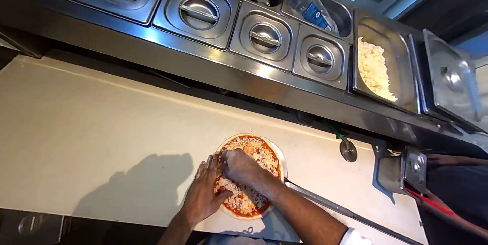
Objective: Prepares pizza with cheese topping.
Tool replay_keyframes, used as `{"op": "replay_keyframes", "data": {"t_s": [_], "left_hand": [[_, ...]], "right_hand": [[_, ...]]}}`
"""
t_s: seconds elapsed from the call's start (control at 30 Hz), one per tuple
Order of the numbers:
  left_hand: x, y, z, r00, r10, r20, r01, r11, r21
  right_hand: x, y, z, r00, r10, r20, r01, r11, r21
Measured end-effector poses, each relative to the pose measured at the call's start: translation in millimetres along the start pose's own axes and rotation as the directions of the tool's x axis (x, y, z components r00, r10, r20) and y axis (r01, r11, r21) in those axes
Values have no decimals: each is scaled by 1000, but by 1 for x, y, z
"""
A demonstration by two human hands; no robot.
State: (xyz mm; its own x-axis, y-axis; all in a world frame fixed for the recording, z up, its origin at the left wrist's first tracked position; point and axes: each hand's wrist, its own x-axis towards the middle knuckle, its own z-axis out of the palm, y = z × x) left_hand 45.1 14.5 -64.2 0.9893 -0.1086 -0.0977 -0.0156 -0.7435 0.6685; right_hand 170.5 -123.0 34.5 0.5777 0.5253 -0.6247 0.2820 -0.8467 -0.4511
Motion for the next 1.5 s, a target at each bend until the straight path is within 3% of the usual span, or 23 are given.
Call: {"op": "replay_keyframes", "data": {"t_s": [0.13, 0.23, 0.37, 0.47, 0.63, 0.73, 0.83, 1.07, 1.17, 1.23, 1.33, 1.43, 1.5], "left_hand": [[-20, 4, 20, 995, 28, -91, -24, 999, 44], [-28, 7, 27, 990, 14, -140, -1, 996, 88], [-32, 6, 33, 983, 65, -171, -38, 987, 155], [-42, 3, 35, 965, 104, -242, -77, 990, 116], [-55, -6, 38, 929, 150, -339, -145, 989, 38], [-47, -4, 33, 953, 70, -295, -54, 997, 62], [-41, 1, 29, 976, -5, -217, 32, 992, 121], [-67, 30, 59, 935, -128, -330, 192, 967, 169], [-68, 39, 68, 933, -135, -335, 191, 971, 142], [-64, 40, 67, 940, -143, -311, 187, 975, 117], [-50, 38, 53, 950, -165, -264, 194, 977, 87], [-29, 35, 41, 965, -158, -210, 180, 980, 88], [-18, 29, 37, 972, -129, -196, 150, 984, 95]], "right_hand": [[-19, 6, -8, 995, -55, 87, 49, 996, 71], [-20, 17, -12, 998, 48, -35, -45, 995, 85], [-18, 34, -16, 990, 70, -125, -60, 995, 80], [-21, 36, -16, 979, 108, -171, -96, 992, 76], [-22, 32, -9, 993, 46, -104, -37, 996, 85], [-17, 24, -1, 993, -23, -114, 35, 994, 107], [-18, 8, 5, 995, -93, -22, 95, 992, 78], [-33, -7, 32, 987, -88, 131, 83, 996, 45], [-41, -7, 30, 998, -24, 64, 19, 997, 75], [-44, -6, 25, 997, 16, -78, -8, 995, 99], [-28, 0, 29, 957, -65, -284, 100, 989, 113], [-10, 0, 24, 977, -98, -191, 117, 989, 95], [-10, 0, 18, 969, -53, -240, 80, 992, 103]]}}
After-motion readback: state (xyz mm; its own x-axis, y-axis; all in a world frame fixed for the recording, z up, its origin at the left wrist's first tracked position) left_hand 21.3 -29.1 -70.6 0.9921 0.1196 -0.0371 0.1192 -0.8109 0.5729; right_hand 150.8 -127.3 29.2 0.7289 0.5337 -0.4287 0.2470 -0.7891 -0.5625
